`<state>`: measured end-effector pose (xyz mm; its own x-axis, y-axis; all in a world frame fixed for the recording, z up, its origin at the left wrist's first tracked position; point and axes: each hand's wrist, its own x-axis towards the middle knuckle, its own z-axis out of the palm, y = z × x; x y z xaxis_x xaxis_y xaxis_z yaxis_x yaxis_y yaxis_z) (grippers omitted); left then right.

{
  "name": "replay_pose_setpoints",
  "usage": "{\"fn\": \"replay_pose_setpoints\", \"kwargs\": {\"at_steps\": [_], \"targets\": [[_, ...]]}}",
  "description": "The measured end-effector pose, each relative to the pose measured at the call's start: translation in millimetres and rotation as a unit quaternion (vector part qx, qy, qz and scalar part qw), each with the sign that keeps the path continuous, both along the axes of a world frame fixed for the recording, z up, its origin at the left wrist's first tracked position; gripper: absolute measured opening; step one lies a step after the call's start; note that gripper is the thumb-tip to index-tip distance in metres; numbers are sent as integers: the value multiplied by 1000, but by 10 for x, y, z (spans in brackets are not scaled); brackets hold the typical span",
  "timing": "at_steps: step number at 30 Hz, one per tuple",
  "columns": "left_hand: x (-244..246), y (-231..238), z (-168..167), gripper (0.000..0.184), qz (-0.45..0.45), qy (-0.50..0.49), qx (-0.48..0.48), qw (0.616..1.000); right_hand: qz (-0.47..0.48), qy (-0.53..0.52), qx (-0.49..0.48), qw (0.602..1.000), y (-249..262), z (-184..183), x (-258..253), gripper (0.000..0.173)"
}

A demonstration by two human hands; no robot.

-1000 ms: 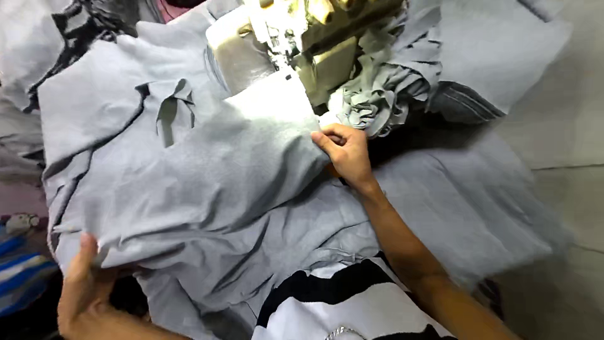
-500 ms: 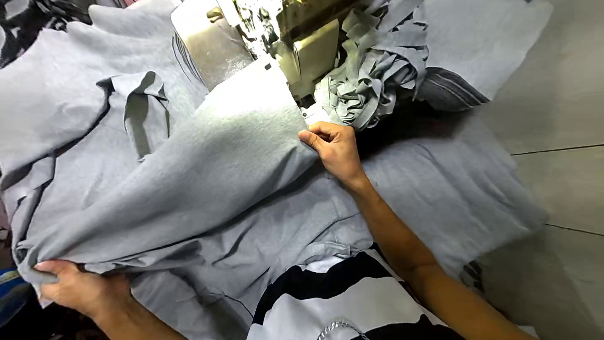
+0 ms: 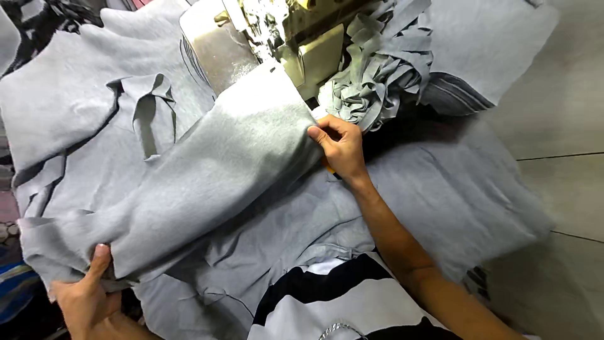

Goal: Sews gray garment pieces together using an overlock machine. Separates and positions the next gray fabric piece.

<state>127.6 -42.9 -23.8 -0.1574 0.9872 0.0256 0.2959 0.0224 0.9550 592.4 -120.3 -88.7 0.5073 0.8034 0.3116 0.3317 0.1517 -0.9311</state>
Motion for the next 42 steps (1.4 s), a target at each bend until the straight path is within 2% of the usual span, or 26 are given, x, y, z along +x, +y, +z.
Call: {"fn": "replay_pose_setpoints", "kwargs": {"at_steps": [3, 7, 11, 13, 15, 17, 19, 21, 23, 28, 29, 32, 33, 36, 38, 40, 42], "targets": [[-34, 82, -46, 61, 5, -6, -4, 1000, 27, 40, 4, 999, 70, -15, -82, 12], [-76, 266, -80, 41, 103, -31, 31, 994, 33, 73, 3, 997, 93, 66, -149, 13], [-222, 545, -202, 44, 198, -2, 104, 975, 5, 69, -45, 997, -55, 134, -171, 15], [-199, 656, -206, 45, 186, 0, 107, 977, -11, 72, -73, 995, -78, 146, -206, 18], [-135, 632, -138, 50, 141, 50, 48, 988, -18, 68, -82, 994, -68, 132, -210, 19], [-102, 485, -15, 64, 66, 150, -51, 985, -16, 69, -81, 994, -48, 98, -189, 17], [-148, 291, 93, 75, -6, 207, -107, 973, -6, 73, -86, 994, -55, 96, -160, 16], [-102, 70, 223, 88, -36, 249, -132, 959, 15, 70, -100, 992, -65, 138, -120, 16], [-75, -120, 243, 93, -35, 259, -137, 956, 31, 61, -109, 992, -61, 202, -73, 16], [193, -410, -163, 89, 50, 169, -59, 983, 37, 17, -115, 993, 194, 346, 32, 29], [337, -412, -242, 80, 84, 145, -34, 985, 33, 14, -107, 994, 256, 354, 22, 29], [595, -335, -312, 34, 151, 26, 44, 987, 18, 9, -81, 997, 364, 332, -27, 21], [589, -288, -290, 28, 159, -28, 66, 985, 17, 15, -77, 997, 353, 328, -43, 21], [353, -150, -194, 33, 120, -198, 100, 968, 15, 66, -78, 995, 210, 330, -98, 21], [167, -50, -131, 41, 85, -267, 93, 955, 12, 87, -70, 994, 190, 330, -118, 20], [75, 3, -54, 39, 54, -271, 46, 960, 12, 96, -66, 993, 195, 326, -136, 18], [98, -11, 24, 28, 25, -214, -26, 976, 10, 102, -66, 993, 210, 319, -148, 17]]}}
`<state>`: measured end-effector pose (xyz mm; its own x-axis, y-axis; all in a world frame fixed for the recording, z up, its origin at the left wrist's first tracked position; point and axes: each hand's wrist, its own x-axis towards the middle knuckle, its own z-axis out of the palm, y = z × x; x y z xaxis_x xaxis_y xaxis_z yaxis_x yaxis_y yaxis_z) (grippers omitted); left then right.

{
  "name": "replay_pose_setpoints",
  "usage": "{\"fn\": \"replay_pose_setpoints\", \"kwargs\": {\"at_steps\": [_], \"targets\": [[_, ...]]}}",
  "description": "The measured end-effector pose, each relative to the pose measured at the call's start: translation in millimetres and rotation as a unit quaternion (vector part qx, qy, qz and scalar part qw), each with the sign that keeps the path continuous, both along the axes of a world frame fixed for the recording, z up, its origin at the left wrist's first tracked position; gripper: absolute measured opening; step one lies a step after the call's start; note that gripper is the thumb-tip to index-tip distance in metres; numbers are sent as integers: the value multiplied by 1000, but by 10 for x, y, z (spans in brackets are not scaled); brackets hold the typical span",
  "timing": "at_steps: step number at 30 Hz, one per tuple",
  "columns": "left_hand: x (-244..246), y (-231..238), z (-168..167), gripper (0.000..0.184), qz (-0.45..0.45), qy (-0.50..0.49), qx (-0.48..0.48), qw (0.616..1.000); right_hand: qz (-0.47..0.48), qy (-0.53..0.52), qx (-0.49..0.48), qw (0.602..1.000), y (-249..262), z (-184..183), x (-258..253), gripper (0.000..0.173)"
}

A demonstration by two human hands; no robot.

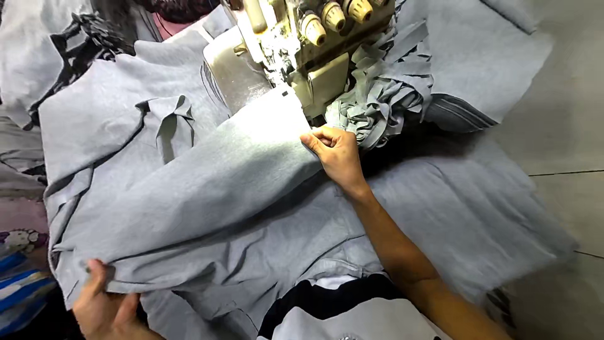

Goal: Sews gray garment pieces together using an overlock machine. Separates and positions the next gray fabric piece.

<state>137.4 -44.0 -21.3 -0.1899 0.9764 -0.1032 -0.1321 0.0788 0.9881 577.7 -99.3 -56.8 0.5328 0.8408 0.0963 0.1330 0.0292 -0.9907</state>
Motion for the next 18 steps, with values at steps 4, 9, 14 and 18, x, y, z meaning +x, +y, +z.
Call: {"fn": "replay_pose_setpoints", "kwargs": {"at_steps": [4, 9, 14, 18], "targets": [[-118, 39, -38, 38, -94, 138, -81, 983, -13, -20, -7, 1000, 16, -31, 15, 16], [36, 144, -3, 37, 53, 126, 39, 990, -15, -49, 12, 999, 16, -77, 35, 14], [110, 340, -156, 34, 103, 44, 123, 986, -18, -41, 30, 999, 59, -139, 27, 13], [150, 457, -172, 33, 97, 34, 122, 987, -22, -36, 41, 998, 84, -129, 23, 13]]}}
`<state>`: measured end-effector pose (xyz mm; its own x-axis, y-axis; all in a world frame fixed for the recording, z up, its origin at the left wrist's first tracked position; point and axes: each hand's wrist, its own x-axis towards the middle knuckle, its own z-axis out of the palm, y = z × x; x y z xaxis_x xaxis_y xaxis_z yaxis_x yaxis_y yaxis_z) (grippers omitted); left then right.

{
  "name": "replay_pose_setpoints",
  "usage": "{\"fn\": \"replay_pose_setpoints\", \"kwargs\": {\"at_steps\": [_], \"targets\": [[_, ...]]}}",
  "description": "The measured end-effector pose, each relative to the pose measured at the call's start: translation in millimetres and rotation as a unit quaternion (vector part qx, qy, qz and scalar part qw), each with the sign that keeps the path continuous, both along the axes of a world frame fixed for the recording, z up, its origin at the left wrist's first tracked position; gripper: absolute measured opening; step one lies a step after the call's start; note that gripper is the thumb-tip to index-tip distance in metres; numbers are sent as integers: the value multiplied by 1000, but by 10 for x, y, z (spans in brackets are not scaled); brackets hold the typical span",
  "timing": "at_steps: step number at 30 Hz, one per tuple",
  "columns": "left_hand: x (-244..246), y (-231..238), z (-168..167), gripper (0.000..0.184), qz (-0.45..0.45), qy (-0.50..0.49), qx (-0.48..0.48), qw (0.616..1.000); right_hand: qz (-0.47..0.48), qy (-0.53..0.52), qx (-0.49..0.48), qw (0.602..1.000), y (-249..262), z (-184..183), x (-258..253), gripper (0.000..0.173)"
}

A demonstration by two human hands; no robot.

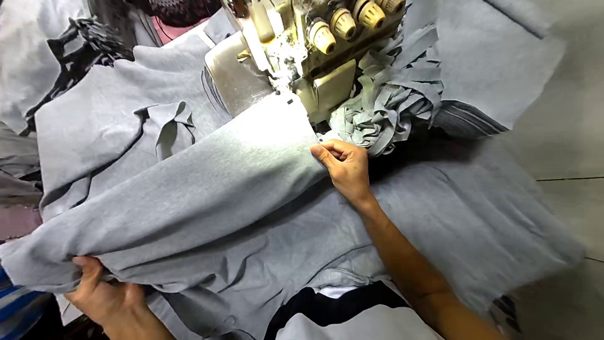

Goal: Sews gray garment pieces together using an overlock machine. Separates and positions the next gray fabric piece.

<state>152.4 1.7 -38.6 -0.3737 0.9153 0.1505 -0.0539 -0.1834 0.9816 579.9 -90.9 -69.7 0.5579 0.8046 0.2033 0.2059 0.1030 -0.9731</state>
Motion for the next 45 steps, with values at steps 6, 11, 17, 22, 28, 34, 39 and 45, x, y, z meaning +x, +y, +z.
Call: {"fn": "replay_pose_setpoints", "kwargs": {"at_steps": [6, 11, 17, 22, 28, 34, 39, 45], "targets": [[-142, 354, 94, 37, -40, 36, 24, 998, -5, -15, 21, 1000, 100, 14, 33, 13], [-212, 743, 280, 30, -29, 78, 47, 995, -1, -27, 21, 999, 170, 68, 97, 15], [-93, 320, 321, 54, -121, 350, -149, 917, 16, -14, 0, 1000, 116, 123, 131, 20], [216, -468, 180, 67, -54, 436, -210, 873, 47, 14, -30, 998, -135, 133, 106, 17], [17, -503, 139, 29, -9, 204, -100, 974, 29, -5, -32, 999, -222, -13, 13, 11], [-64, -302, 223, 32, -108, 116, -153, 976, 15, 26, -30, 999, -249, -48, -23, 11], [24, -247, 193, 31, -103, 165, -214, 957, -10, 31, -39, 999, -252, -29, -58, 13], [5, -158, 165, 39, -60, 109, -117, 985, 0, 47, -39, 998, -263, -17, -42, 16]]}}
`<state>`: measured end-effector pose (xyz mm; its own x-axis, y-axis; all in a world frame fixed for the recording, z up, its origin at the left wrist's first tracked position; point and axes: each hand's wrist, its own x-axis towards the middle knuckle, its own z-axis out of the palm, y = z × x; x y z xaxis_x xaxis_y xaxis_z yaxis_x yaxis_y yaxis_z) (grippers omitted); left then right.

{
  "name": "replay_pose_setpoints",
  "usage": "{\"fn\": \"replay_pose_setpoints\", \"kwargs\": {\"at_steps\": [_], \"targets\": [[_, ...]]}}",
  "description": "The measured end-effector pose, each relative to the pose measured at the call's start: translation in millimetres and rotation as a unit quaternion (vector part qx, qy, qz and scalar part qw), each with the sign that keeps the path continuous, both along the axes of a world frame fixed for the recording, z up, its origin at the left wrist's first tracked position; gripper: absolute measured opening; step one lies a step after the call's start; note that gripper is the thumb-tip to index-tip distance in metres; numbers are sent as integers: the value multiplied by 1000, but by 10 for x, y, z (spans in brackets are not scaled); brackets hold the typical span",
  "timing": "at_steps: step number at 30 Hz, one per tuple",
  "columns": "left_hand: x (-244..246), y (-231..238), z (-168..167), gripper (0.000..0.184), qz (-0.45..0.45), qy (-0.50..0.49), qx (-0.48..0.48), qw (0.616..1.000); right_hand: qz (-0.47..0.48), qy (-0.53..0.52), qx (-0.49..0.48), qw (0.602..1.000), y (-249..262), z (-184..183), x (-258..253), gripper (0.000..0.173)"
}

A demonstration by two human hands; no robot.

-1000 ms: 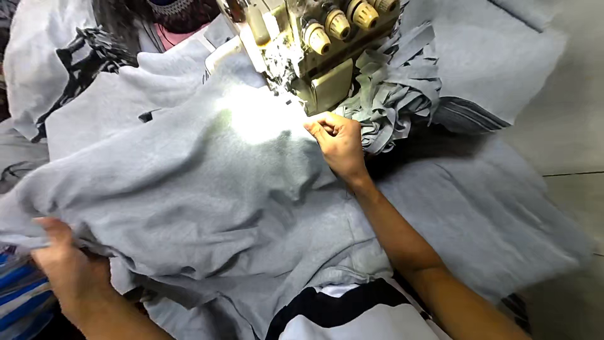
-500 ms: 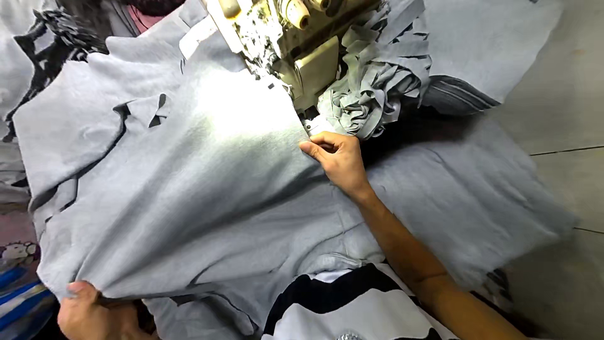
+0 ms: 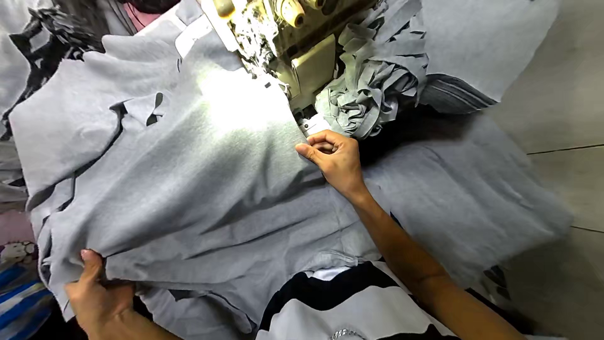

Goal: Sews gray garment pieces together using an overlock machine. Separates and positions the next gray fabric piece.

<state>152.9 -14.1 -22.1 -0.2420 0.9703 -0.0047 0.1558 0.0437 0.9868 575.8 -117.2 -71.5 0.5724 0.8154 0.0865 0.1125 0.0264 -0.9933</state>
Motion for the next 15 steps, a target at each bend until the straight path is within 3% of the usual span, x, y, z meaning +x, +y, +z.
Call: {"fn": "replay_pose_setpoints", "kwargs": {"at_steps": [5, 8, 10, 13, 15], "targets": [[-18, -42, 89, 32, -71, -7, -33, 997, 47, 25, -25, 998, 128, 92, 73, 30], [-57, -33, 79, 30, -111, -3, -85, 990, 24, -9, 4, 1000, 289, 111, 93, 23], [-78, 19, 43, 43, -119, 23, -89, 989, 10, -25, 18, 999, 310, 121, 92, 17], [-87, 84, 30, 46, -67, 43, -7, 997, 5, -6, 6, 1000, 207, 198, 84, 16], [-152, 138, -41, 40, -26, -6, 99, 995, 11, 6, 1, 1000, 152, 223, 82, 17]]}}
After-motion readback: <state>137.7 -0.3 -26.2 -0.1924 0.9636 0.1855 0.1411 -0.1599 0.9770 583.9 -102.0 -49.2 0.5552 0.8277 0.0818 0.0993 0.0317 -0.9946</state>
